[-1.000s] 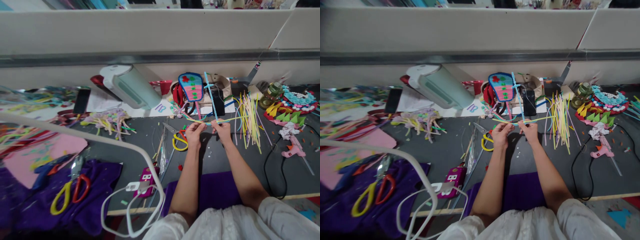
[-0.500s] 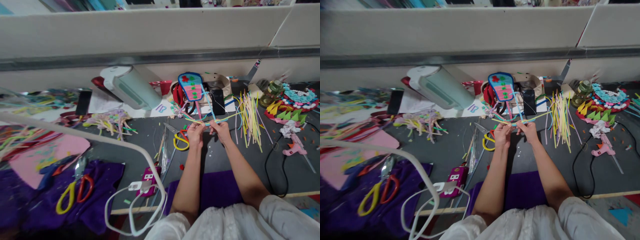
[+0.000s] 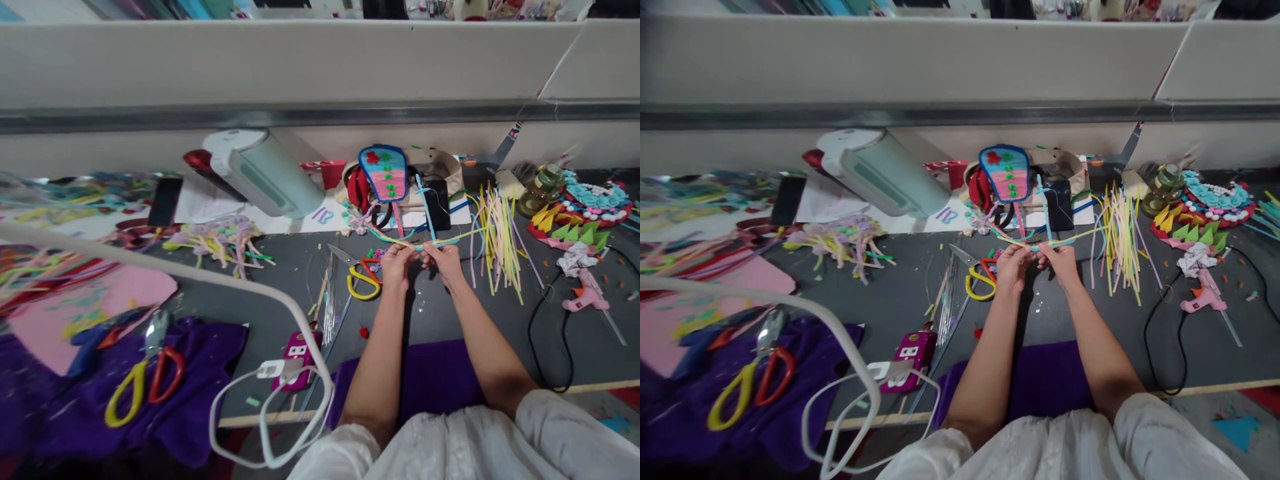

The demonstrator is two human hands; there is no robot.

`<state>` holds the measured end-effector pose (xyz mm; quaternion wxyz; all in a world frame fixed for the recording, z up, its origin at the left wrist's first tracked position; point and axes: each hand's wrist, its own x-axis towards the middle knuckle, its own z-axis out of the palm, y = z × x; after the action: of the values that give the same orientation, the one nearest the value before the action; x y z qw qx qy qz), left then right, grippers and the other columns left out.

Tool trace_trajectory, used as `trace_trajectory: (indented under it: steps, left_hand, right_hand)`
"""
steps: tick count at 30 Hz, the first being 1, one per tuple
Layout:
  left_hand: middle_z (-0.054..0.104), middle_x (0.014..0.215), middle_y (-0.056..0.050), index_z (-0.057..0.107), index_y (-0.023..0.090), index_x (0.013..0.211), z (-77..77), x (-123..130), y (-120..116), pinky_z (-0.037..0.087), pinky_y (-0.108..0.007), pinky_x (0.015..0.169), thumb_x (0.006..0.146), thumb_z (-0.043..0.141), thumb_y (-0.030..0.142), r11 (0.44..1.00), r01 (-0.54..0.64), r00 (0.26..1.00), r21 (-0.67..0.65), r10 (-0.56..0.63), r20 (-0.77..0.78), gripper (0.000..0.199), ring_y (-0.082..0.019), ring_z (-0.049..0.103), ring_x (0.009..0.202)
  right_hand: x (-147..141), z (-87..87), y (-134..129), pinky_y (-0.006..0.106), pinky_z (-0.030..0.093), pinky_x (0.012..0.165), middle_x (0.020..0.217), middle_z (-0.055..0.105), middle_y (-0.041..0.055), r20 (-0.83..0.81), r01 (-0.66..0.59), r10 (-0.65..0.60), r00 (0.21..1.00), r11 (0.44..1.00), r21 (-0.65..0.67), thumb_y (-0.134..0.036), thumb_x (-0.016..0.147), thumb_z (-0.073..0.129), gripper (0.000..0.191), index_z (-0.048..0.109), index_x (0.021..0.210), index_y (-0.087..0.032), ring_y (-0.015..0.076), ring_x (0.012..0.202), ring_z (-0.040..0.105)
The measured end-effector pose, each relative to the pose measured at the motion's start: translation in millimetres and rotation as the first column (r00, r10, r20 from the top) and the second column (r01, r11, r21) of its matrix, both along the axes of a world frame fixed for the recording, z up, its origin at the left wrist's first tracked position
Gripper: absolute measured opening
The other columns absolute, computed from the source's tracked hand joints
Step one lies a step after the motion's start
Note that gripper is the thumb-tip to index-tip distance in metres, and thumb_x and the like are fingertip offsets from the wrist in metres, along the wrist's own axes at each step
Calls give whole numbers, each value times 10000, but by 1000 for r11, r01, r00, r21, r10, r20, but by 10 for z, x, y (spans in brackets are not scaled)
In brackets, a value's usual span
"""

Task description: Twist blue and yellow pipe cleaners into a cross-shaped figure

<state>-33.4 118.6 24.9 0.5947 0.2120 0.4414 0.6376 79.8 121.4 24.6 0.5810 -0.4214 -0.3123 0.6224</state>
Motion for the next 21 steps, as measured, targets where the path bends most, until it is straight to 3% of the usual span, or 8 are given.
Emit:
trace_trajectory:
  steps: [10,21]
  left_hand:
    - [601,551,16,609,126,662,-76,-44,34,506,-221,566,478,807,197,997,-21,1000,-73,21,8,280,-81,568,498]
    - [571,530,30,589,130,663,-94,-65,27,522,-244,589,471,814,179,993,-9,999,-116,15,53,299,-87,565,504]
  right_hand:
    - [-23,-118,35,218,518,406,554,643,-7,39,-27,29,999,998,-61,-405,577,793,330,673,719,-133,89,418,546]
    - [-40,-144,50,184,507,401,537,645,8,-79,-113,103,992,984,-135,-371,648,767,268,644,658,-133,77,410,531]
